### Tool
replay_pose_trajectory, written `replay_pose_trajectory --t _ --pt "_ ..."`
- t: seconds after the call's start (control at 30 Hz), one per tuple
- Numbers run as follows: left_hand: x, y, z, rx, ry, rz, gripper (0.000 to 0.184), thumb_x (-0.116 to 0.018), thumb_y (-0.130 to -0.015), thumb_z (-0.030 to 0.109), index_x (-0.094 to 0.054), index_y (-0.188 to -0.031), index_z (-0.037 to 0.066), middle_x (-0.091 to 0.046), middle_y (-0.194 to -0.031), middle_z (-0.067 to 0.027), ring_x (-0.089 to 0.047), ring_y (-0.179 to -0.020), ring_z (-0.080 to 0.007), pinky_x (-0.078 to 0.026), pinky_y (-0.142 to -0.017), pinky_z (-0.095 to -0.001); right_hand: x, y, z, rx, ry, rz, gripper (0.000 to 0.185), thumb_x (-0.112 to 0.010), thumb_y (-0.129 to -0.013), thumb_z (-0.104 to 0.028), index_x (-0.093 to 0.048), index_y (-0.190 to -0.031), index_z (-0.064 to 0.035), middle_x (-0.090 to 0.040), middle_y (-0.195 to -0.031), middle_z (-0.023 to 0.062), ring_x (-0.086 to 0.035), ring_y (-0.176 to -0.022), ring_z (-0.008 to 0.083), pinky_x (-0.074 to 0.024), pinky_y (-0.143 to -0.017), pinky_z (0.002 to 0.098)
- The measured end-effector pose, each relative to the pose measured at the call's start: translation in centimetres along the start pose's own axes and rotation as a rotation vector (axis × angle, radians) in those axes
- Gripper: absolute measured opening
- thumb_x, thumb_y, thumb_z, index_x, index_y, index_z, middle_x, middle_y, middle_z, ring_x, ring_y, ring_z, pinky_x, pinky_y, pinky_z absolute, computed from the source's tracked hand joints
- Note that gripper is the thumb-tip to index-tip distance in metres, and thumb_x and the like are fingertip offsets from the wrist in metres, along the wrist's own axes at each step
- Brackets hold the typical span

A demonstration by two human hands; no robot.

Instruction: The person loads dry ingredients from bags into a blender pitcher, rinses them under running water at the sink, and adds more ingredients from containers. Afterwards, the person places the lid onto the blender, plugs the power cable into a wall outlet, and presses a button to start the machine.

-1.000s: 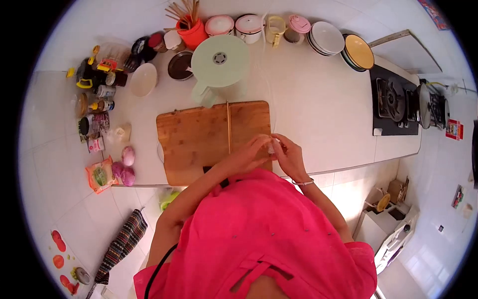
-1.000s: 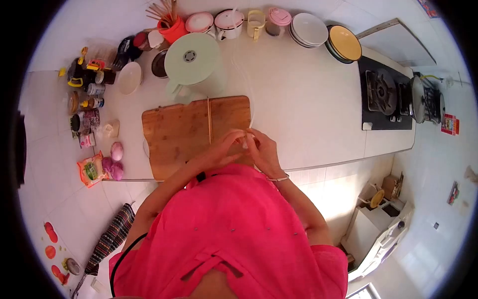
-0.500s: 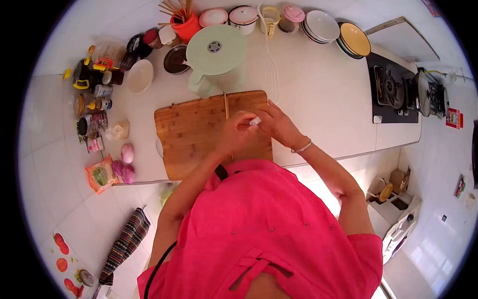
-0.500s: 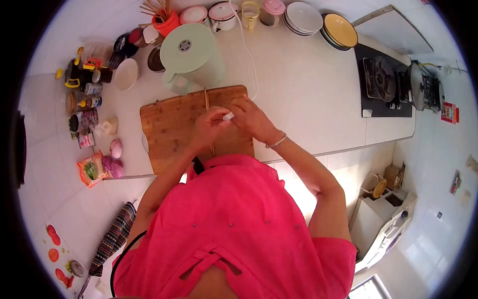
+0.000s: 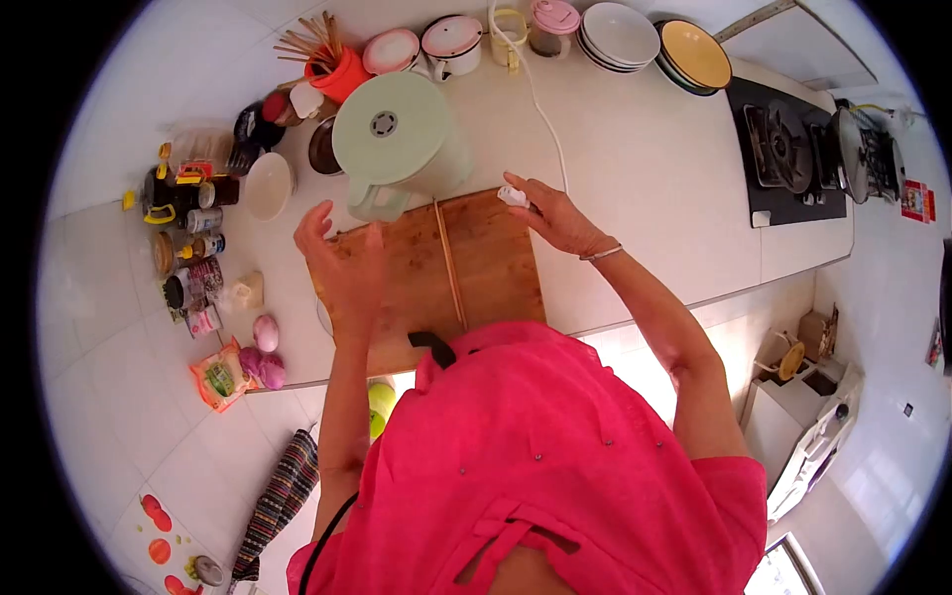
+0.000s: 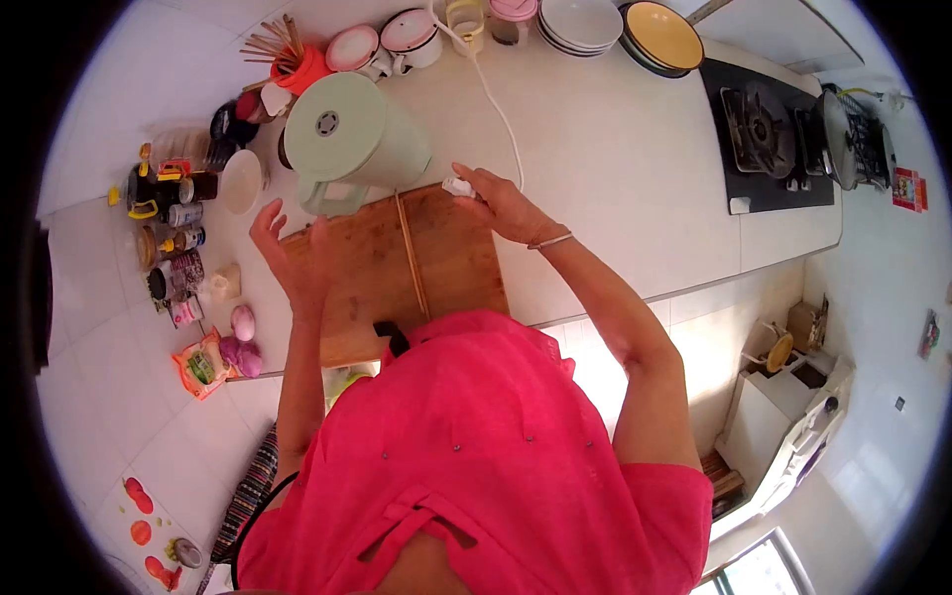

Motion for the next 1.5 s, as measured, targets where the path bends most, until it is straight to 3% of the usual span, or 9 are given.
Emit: replay_pose_trajectory --t 0.1,0.2,0.37,0.5,0.67,0.9,1.07,1.2,1.5 --pt "-3.1 0.0 -4.9 0.366 0.228 -0.180 0.035 -0.073 -0.080 0.017 -0.057 -0.107 0.001 -0.060 -0.105 -0.0082 -0.055 -0.099 -0.0201 -0.044 -0.090 -0.0347 0.2 -0.4 1.4 -0.019 0.053 -0.027 0.050 -0.055 -0.095 -0.021 -0.038 -0.138 -0.0020 -0.054 -0.109 0.0188 -0.060 -0.090 0.0357 -0.0489 -0.081 0.0411" --pt "-4.6 -0.8 -5.8 0.556 0.365 -0.424 0.033 -0.073 -0.082 0.019 -0.060 -0.104 -0.001 -0.063 -0.097 -0.0035 -0.056 -0.091 -0.0126 -0.046 -0.084 -0.0300 0.5 -0.8 3.1 -0.103 0.160 -0.067 0.046 -0.053 -0.096 -0.025 -0.042 -0.135 -0.0015 -0.054 -0.108 0.0193 -0.060 -0.091 0.0361 -0.0491 -0.082 0.0415" --pt "-6.3 -1.3 -8.1 0.661 0.421 -0.537 0.025 -0.074 -0.080 0.019 -0.066 -0.096 0.000 -0.065 -0.086 -0.0015 -0.057 -0.080 -0.0096 -0.046 -0.075 -0.0259 0.8 -1.3 5.5 -0.066 0.153 -0.085 0.040 -0.052 -0.096 -0.027 -0.050 -0.126 -0.0010 -0.057 -0.101 0.0186 -0.061 -0.088 0.0354 -0.0501 -0.080 0.0412" --pt "-6.4 -0.8 -8.7 0.780 0.343 -0.619 0.024 -0.075 -0.078 0.018 -0.067 -0.092 0.001 -0.065 -0.083 -0.0014 -0.057 -0.075 -0.0100 -0.046 -0.073 -0.0261 1.5 -1.9 6.7 -0.020 0.326 0.025 0.025 -0.053 -0.096 -0.027 -0.056 -0.100 -0.0024 -0.061 -0.083 0.0143 -0.062 -0.075 0.0348 -0.0503 -0.067 0.0438" --pt "-7.7 0.5 -4.0 0.822 0.361 -0.485 0.021 -0.074 -0.078 0.017 -0.065 -0.089 0.002 -0.064 -0.079 -0.0034 -0.059 -0.075 -0.0116 -0.045 -0.074 -0.0266 1.8 -3.4 8.3 -0.041 0.511 0.098 0.026 -0.052 -0.096 -0.027 -0.051 -0.082 -0.0053 -0.062 -0.075 0.0122 -0.062 -0.068 0.0352 -0.0472 -0.057 0.0463" --pt "-11.1 1.2 -2.0 0.862 0.524 -0.377 0.017 -0.072 -0.079 0.014 -0.064 -0.088 0.002 -0.065 -0.085 -0.0050 -0.058 -0.079 -0.0122 -0.043 -0.076 -0.0268 2.4 -5.6 10.3 -0.092 0.404 0.160 0.025 -0.048 -0.097 -0.027 -0.053 -0.085 -0.0054 -0.063 -0.074 0.0150 -0.062 -0.071 0.0360 -0.0477 -0.060 0.0464" --pt "-11.9 1.6 -0.6 0.769 0.359 -0.403 0.018 -0.070 -0.078 0.005 -0.060 -0.093 0.001 -0.063 -0.086 -0.0042 -0.056 -0.081 -0.0133 -0.042 -0.076 -0.0282 2.2 -7.4 12.9 -0.192 0.410 0.112 0.025 -0.047 -0.097 -0.026 -0.055 -0.086 -0.0057 -0.065 -0.076 0.0148 -0.064 -0.074 0.0358 -0.0489 -0.062 0.0462" --pt "-13.0 2.3 -1.0 0.943 0.647 -0.257 0.022 -0.069 -0.076 -0.002 -0.058 -0.096 0.000 -0.063 -0.086 -0.0052 -0.058 -0.081 -0.0148 -0.044 -0.077 -0.0286 2.2 -8.7 14.4 -0.193 0.389 0.115 0.024 -0.048 -0.097 -0.026 -0.056 -0.086 -0.0053 -0.066 -0.077 0.0153 -0.064 -0.072 0.0361 -0.0490 -0.062 0.0470" --pt "-13.4 2.4 -0.9 0.863 0.824 -0.234 0.026 -0.067 -0.076 -0.006 -0.058 -0.100 0.001 -0.063 -0.087 -0.0064 -0.060 -0.082 -0.0166 -0.048 -0.080 -0.0321 2.0 -10.2 15.3 -0.158 0.331 0.095 0.024 -0.047 -0.097 -0.027 -0.057 -0.089 -0.0061 -0.065 -0.074 0.0162 -0.064 -0.072 0.0367 -0.0491 -0.063 0.0463"
Point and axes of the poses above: each hand's wrist, its own y-axis away from the middle knuckle, its own x-axis out of the back of the hand, z = x × y, the point moved 6 cm from there along -y, towards the middle knuckle
